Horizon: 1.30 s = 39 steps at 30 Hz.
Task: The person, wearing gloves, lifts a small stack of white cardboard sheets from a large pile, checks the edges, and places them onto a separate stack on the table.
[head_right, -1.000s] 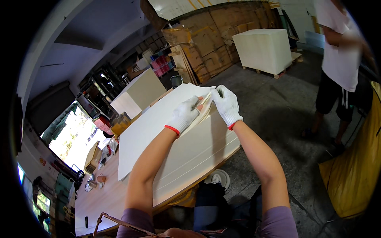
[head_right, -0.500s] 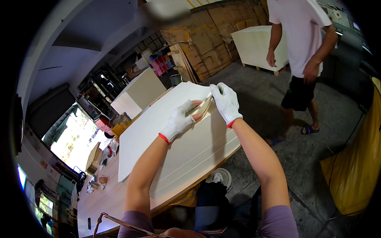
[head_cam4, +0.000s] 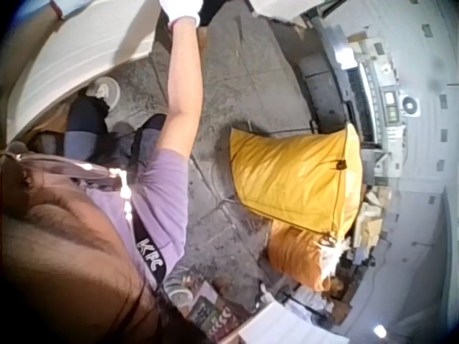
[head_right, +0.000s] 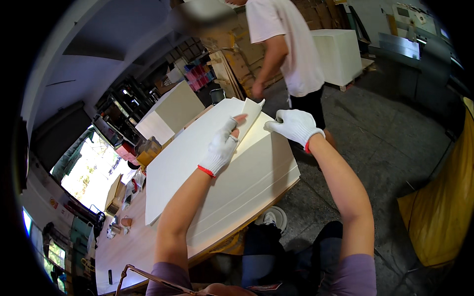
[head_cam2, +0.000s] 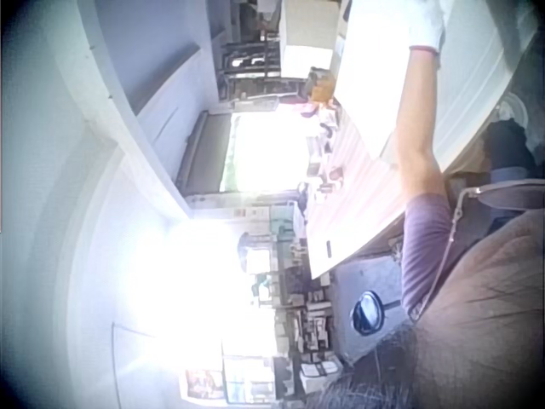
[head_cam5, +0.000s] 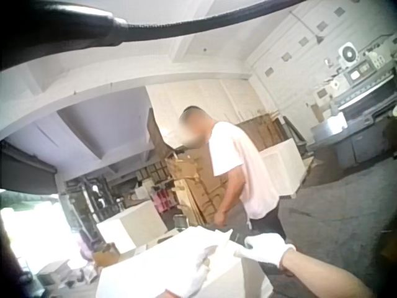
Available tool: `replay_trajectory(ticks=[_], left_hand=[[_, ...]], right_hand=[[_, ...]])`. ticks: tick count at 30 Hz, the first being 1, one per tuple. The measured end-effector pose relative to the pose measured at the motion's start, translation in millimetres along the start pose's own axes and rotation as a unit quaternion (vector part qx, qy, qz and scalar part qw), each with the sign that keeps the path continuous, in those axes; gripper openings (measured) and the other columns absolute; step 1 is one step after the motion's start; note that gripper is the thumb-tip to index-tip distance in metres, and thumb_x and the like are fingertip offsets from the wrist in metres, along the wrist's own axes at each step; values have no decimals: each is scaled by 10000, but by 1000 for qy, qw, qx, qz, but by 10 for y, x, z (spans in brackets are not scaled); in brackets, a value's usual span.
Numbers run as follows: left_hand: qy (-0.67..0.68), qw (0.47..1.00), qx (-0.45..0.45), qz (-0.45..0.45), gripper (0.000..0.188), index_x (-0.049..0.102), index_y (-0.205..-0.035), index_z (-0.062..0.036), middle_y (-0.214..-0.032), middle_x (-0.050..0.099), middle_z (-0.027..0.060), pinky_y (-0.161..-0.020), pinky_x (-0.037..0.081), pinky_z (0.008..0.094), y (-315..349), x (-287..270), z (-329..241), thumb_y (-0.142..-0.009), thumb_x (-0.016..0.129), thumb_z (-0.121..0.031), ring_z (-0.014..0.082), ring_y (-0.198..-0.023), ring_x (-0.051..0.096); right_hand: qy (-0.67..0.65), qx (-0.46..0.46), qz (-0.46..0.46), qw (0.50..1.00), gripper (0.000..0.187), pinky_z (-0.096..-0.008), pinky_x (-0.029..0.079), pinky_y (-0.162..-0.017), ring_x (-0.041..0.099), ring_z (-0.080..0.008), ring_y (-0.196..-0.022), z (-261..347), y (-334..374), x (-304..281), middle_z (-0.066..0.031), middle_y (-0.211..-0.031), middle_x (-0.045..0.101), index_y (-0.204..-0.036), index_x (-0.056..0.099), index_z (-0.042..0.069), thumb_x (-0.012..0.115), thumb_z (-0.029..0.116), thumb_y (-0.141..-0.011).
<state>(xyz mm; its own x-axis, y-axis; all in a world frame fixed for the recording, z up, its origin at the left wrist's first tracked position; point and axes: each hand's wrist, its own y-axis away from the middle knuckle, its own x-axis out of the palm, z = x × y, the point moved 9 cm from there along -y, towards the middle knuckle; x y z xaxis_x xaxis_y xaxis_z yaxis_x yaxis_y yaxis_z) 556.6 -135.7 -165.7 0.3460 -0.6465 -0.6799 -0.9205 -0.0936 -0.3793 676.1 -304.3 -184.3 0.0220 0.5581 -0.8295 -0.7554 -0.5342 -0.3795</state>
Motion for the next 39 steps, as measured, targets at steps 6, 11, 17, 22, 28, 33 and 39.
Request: replay_trajectory(ticks=[6, 11, 17, 22, 28, 33, 39], left_hand=[[-47, 998, -19, 36, 291, 698, -1247, -128, -942, 661, 82, -784, 500, 295, -29, 82, -82, -1021, 517, -119, 173, -812, 601], [-84, 995, -30, 52, 274, 707, -1231, -137, -994, 705, 126, -847, 515, 324, -16, 80, -94, -1007, 549, -140, 217, -885, 659], [-64, 997, -29, 41, 281, 701, -1247, -155, -1072, 727, 154, -883, 524, 352, -14, 72, -40, -985, 625, -225, 274, -942, 692], [-125, 991, -20, 46, 403, 687, -1269, -172, -1081, 734, 159, -891, 528, 372, -30, 71, -99, -907, 750, -339, 315, -962, 699], [-111, 993, -7, 42, 405, 681, -1292, -172, -1073, 736, 161, -881, 528, 367, -34, 60, -50, -914, 743, -304, 315, -980, 703], [-53, 998, 33, -9, 346, 670, -1334, -157, -968, 714, 99, -871, 509, 330, -11, 45, -164, -1005, 620, -254, 186, -893, 645], [-126, 990, -21, 54, 341, 669, -1312, -175, -1052, 730, 143, -887, 523, 351, -40, 105, -69, -982, 649, -260, 269, -962, 692]], right_hand=[[63, -196, -66, 976, 477, -492, 542, -745, 700, -369, -819, 337, -130, -203, -153, -862, 726, -1053, 694, 115, 543, 555, -952], [-168, -62, -4, 984, 581, -438, 512, -836, 670, -374, -943, 229, -277, -8, -196, -998, 704, -1019, 665, 53, 458, 596, -997], [-338, 15, -67, 939, 584, -437, 482, -790, 648, -361, -855, 63, -100, 128, -174, -863, 669, -978, 638, 23, 438, 570, -1021], [-323, 16, -138, 936, 569, -484, 470, -768, 628, -426, -862, 17, -29, 100, -215, -864, 656, -963, 630, 28, 444, 562, -1027], [-319, 15, -149, 936, 581, -484, 469, -764, 632, -427, -873, 18, -23, 123, -217, -862, 654, -952, 628, 31, 445, 577, -1025], [-328, 31, -118, 937, 587, -474, 479, -780, 645, -418, -895, 13, 0, 118, -209, -891, 673, -962, 645, 39, 447, 588, -1020], [-321, 29, -130, 938, 587, -472, 493, -804, 662, -409, -926, -4, -5, 129, -206, -930, 695, -1014, 670, 49, 446, 592, -1014]])
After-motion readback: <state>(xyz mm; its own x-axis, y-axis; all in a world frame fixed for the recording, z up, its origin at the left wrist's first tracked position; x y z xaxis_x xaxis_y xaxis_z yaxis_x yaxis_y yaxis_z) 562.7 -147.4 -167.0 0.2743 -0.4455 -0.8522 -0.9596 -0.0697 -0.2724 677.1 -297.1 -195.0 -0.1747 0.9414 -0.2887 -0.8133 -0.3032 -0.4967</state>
